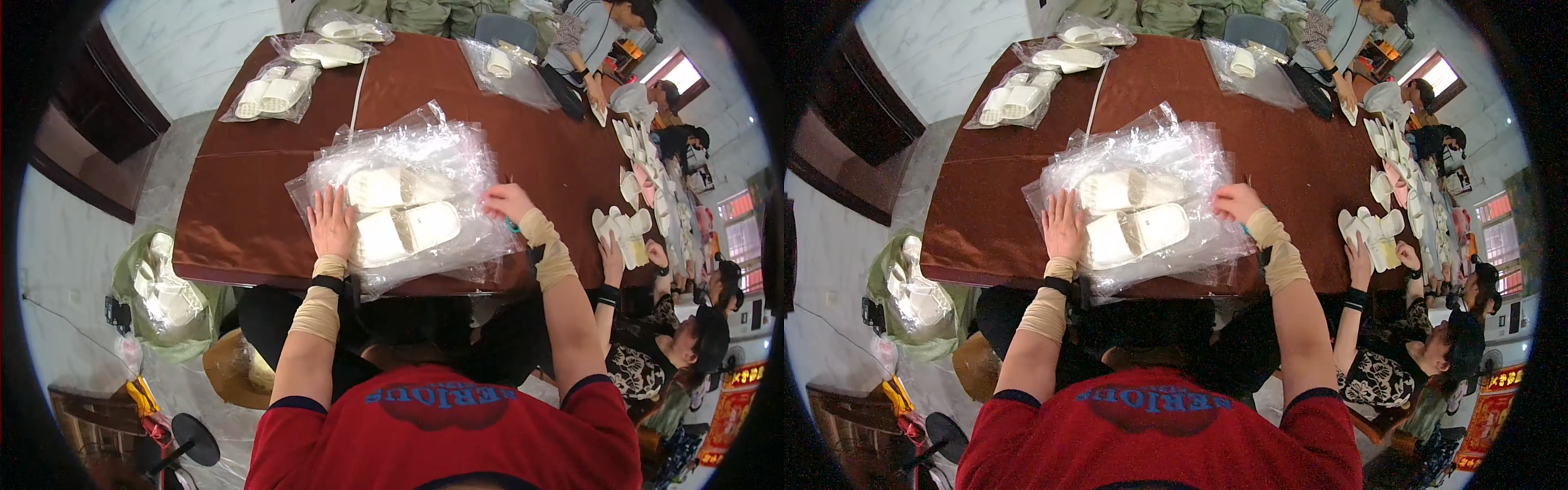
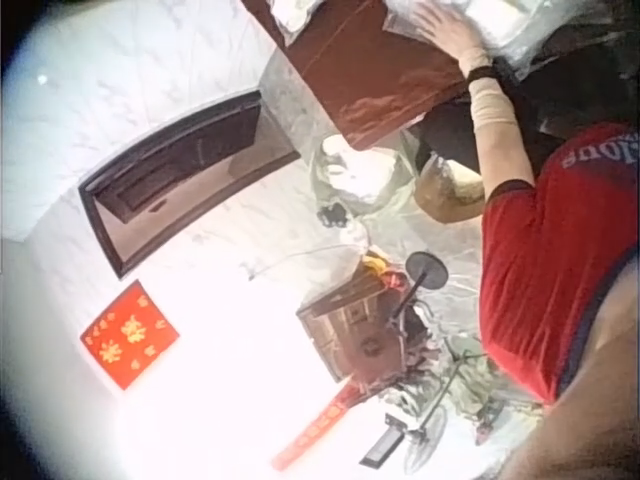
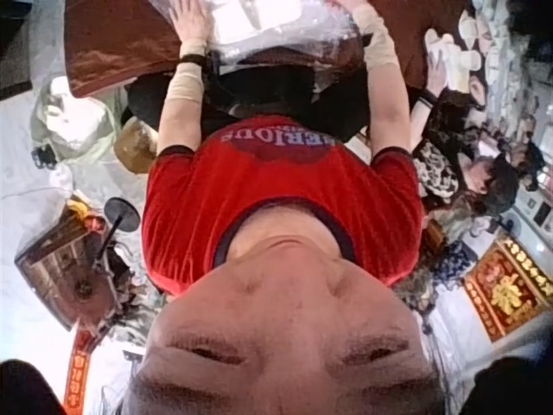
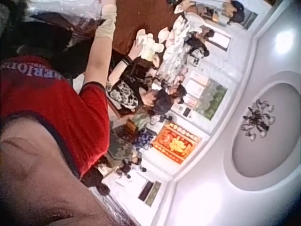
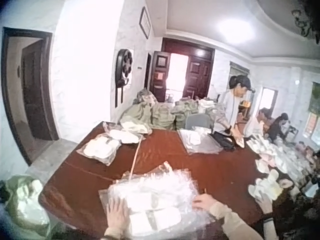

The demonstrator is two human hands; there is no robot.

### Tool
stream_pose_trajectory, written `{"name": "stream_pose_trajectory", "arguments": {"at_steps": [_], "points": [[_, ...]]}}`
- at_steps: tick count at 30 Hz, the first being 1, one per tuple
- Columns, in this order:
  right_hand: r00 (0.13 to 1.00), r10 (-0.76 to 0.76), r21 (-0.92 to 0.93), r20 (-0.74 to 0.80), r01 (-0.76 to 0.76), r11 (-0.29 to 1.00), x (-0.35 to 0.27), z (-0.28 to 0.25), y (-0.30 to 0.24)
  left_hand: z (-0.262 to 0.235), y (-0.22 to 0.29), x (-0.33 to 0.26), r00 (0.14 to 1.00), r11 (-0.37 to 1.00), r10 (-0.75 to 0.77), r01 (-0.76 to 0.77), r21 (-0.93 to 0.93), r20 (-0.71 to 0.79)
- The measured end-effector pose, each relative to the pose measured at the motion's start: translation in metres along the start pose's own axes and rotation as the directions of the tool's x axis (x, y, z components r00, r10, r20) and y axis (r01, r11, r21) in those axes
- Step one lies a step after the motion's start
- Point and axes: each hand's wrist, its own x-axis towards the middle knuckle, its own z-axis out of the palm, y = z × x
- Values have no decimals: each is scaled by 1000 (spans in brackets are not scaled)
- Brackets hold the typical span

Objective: Packaging pairs of white slippers into clear plastic bags.

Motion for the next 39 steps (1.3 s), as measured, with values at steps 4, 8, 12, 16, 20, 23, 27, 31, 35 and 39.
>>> {"name": "stream_pose_trajectory", "arguments": {"at_steps": [4, 8, 12, 16, 20, 23, 27, 31, 35, 39], "points": [[979, 72, -99, 188, -54, 994, 20, 18, 5, 3, 1, 0, 1000, 1000, -13, 13, -12, 1], [994, -3, 311, 109, -32, 950, 26, 35, -6, 1, 0, -1, 1000, 1000, -13, 13, -18, 2], [948, 141, 100, 285, -176, 979, 37, 33, 30, 0, 4, 2, 1000, 998, -31, 31, -48, 7], [969, 159, 66, 188, -174, 983, 41, 44, 37, 0, 2, 2, 1000, 999, -22, 22, -30, 2], [998, 44, 385, 54, -62, 921, 37, 54, 9, -2, -2, -1, 1000, 999, -31, 31, -27, -6], [982, 95, 700, 163, -183, 690, 30, 56, 0, -2, -1, -1, 1000, 999, -22, 22, -37, -12], [984, 90, 438, 154, -150, 886, 58, 47, 32, -2, 8, 4, 1000, 1000, -8, 8, -6, 25], [968, 80, 419, 238, -176, 891, 55, 55, -17, -4, -1, -2, 999, 1000, -29, 29, -1, 13], [973, -218, 160, 80, 204, 966, 75, 71, 5, -4, 4, 2, 999, 999, -25, 25, -26, -20], [997, -14, 520, -76, 51, 853, 69, 70, 10, -1, -2, 0, 999, 999, -39, 39, -1, -30]]}}
